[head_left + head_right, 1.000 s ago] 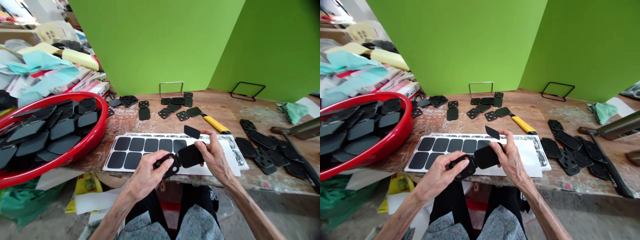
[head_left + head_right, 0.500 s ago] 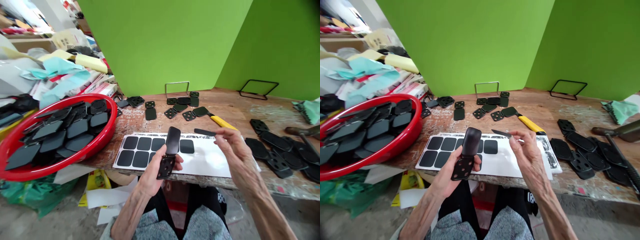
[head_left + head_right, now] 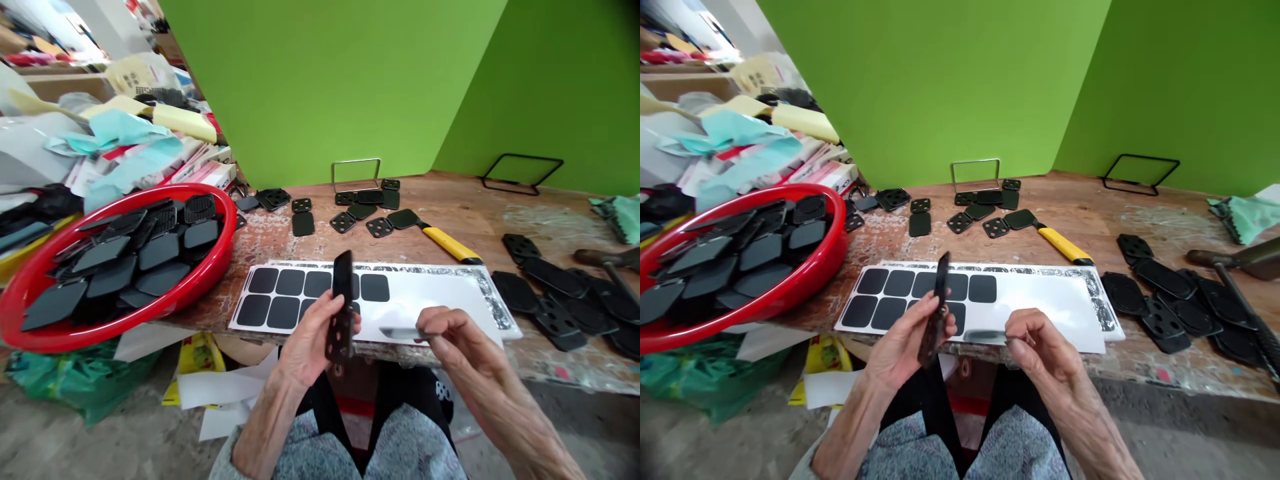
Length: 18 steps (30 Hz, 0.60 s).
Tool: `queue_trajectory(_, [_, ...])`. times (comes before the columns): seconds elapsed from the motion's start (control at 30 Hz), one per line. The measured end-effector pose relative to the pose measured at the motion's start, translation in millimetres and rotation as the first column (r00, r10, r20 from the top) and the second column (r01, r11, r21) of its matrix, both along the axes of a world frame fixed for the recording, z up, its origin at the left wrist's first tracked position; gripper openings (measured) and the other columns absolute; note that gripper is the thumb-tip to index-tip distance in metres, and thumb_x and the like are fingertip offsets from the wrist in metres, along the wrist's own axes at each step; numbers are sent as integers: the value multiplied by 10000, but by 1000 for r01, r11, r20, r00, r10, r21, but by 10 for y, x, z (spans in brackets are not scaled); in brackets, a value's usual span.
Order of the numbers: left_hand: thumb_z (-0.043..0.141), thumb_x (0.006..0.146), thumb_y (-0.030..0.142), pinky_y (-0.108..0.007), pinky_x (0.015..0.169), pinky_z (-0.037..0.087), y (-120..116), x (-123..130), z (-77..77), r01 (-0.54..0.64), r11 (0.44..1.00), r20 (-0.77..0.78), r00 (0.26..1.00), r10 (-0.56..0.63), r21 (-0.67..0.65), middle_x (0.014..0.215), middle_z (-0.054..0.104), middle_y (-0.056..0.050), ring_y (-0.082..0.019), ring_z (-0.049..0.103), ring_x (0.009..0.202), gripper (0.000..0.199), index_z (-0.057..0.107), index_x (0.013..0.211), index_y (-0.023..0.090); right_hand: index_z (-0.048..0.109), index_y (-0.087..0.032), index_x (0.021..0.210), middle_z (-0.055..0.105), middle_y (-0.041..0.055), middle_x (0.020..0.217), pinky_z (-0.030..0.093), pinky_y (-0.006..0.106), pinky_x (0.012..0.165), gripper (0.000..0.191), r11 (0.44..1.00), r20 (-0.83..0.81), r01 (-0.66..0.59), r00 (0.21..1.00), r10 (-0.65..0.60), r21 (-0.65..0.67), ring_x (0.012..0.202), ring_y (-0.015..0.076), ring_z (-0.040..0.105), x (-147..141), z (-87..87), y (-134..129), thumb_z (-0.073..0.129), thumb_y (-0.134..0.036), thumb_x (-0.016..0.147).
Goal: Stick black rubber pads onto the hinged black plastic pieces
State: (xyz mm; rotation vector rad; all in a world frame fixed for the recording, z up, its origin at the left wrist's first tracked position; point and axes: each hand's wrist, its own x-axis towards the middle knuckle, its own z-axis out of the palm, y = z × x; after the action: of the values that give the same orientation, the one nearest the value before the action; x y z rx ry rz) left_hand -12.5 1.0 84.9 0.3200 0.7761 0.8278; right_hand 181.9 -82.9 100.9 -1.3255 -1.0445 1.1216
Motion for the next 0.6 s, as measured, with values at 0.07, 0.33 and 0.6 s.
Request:
queue_trajectory(0.07, [687,787,204,-165,517,481,-27,10,1,-26,998,-126,992,32,48,761,610,19,-82,598,593,188,583,943,189,611,-248,852,519,57,1104,446,266,824,154,999,-2,14,1000,-14,34,1058,215,483,18,5,-34,588,-395,888])
queue_trajectory(0.33, [646,826,216,-185,574,512,-60,-4,38,-47,997,-20,999,48,66,794,601,37,-74,604,625,146,561,944,227,495,-335,1154,527,-11,816,447,222,658,257,1000,-46,-6,999,4,-28,737,141,497,18,-97,-101,582,-336,913])
queue_trajectory(0.6, [645,829,213,-252,687,544,-44,-48,12,-30,999,57,998,28,27,808,612,20,-108,635,720,124,568,925,232,572,-253,903,539,-12,801,405,189,628,136,991,-74,-7,997,-3,-135,725,126,483,29,-57,-121,616,-381,887])
